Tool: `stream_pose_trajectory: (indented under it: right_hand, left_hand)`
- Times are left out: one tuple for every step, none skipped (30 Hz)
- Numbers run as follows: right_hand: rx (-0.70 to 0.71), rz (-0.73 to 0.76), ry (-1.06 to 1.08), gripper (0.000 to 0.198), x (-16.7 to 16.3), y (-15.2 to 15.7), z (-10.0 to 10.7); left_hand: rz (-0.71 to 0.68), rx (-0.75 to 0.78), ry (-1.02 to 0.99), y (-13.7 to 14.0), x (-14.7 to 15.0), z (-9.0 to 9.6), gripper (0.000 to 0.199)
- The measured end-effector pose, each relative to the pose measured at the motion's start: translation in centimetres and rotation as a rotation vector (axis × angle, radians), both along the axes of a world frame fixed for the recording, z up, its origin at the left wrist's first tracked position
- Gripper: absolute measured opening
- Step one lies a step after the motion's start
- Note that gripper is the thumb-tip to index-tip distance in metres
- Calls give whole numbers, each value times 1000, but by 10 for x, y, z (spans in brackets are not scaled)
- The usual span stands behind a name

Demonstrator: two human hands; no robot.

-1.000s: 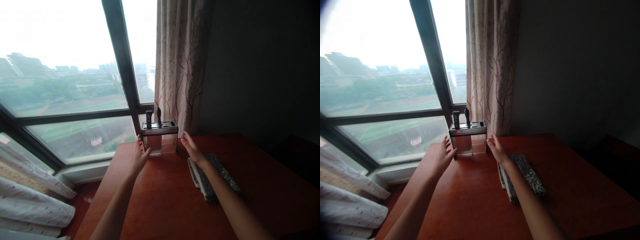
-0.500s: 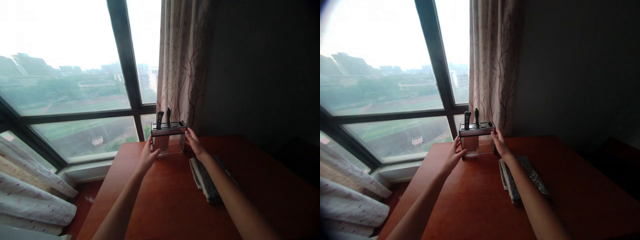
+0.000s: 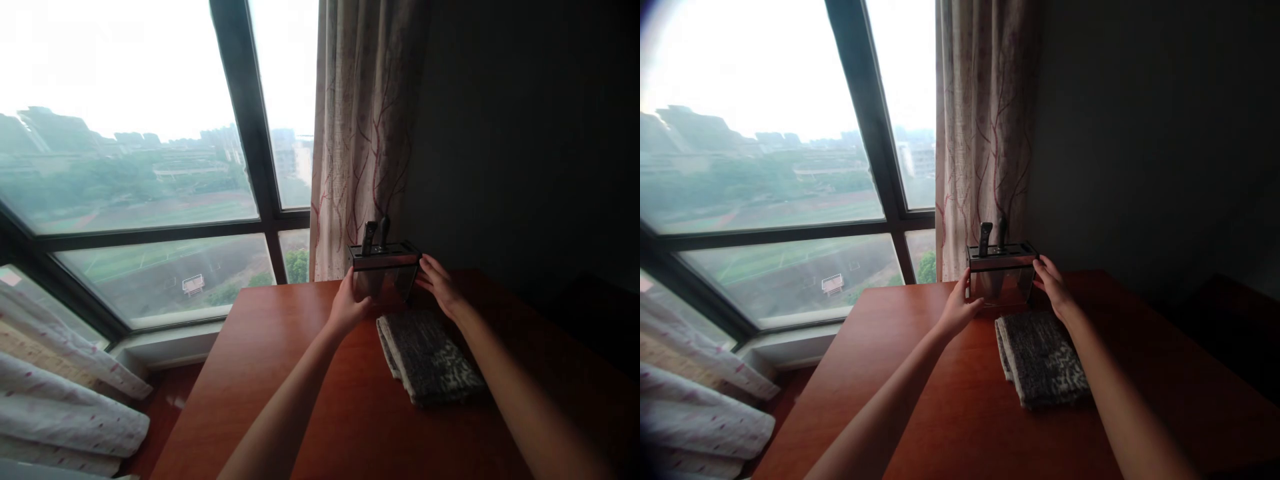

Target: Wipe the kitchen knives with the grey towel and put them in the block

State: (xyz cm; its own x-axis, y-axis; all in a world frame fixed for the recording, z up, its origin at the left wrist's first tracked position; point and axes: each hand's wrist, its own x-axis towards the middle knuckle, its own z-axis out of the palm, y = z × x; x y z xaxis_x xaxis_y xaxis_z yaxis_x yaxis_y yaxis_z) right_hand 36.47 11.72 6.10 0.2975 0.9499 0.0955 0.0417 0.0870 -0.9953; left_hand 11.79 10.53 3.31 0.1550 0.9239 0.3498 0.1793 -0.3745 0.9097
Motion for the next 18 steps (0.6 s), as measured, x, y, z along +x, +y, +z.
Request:
stream_pose_trajectory:
  right_hand:
    - [5, -8, 5, 57, 4, 0, -1]
    - [10, -15, 9, 56, 7, 0, -2]
    - [15, -21, 11, 54, 10, 0, -3]
    - [19, -26, 11, 53, 12, -1, -4]
    - [23, -33, 9, 52, 15, -1, -5]
    - [28, -39, 7, 50, 17, -1, -6]
    - [34, -44, 4, 49, 18, 0, -6]
    - [40, -49, 1, 48, 20, 0, -7]
    - [47, -58, -3, 46, 21, 1, -7]
    - [56, -76, -7, 46, 20, 1, -8]
    - [70, -107, -13, 46, 19, 1, -10]
    - [91, -153, -20, 47, 15, 0, -12]
    - [119, -207, -28, 48, 9, -2, -15]
    - [152, -260, -38, 49, 1, -6, -19]
    - [190, -302, -49, 49, -11, -12, -24]
    - [221, -309, -61, 47, -25, -20, -30]
    - [241, -278, -75, 44, -41, -29, -36]
    - [251, -224, -88, 40, -59, -39, -43]
  left_hand:
    - [-7, 6, 11, 1, 4, 0, 87]
    - [-12, 13, 27, 2, 7, 0, 86]
    - [-16, 20, 44, 3, 10, 0, 85]
    - [-22, 27, 59, 4, 12, -1, 84]
    - [-31, 33, 69, 5, 13, -1, 83]
    - [-44, 37, 71, 5, 14, -2, 82]
    - [-60, 40, 63, 6, 15, -2, 81]
    - [-79, 41, 47, 6, 15, -3, 80]
    - [-99, 37, 26, 6, 15, -5, 79]
    - [-117, 28, 4, 5, 14, -6, 79]
    - [-127, 15, -14, 4, 13, -9, 78]
    - [-128, -5, -27, 2, 11, -12, 78]
    - [-120, -28, -34, -1, 9, -15, 77]
    - [-105, -50, -35, -5, 6, -20, 75]
    - [-85, -71, -32, -10, 2, -25, 72]
    - [-73, -84, -28, -16, -1, -30, 69]
    - [-64, -91, -24, -22, -5, -35, 65]
    - [-63, -98, -19, -28, -9, -40, 62]
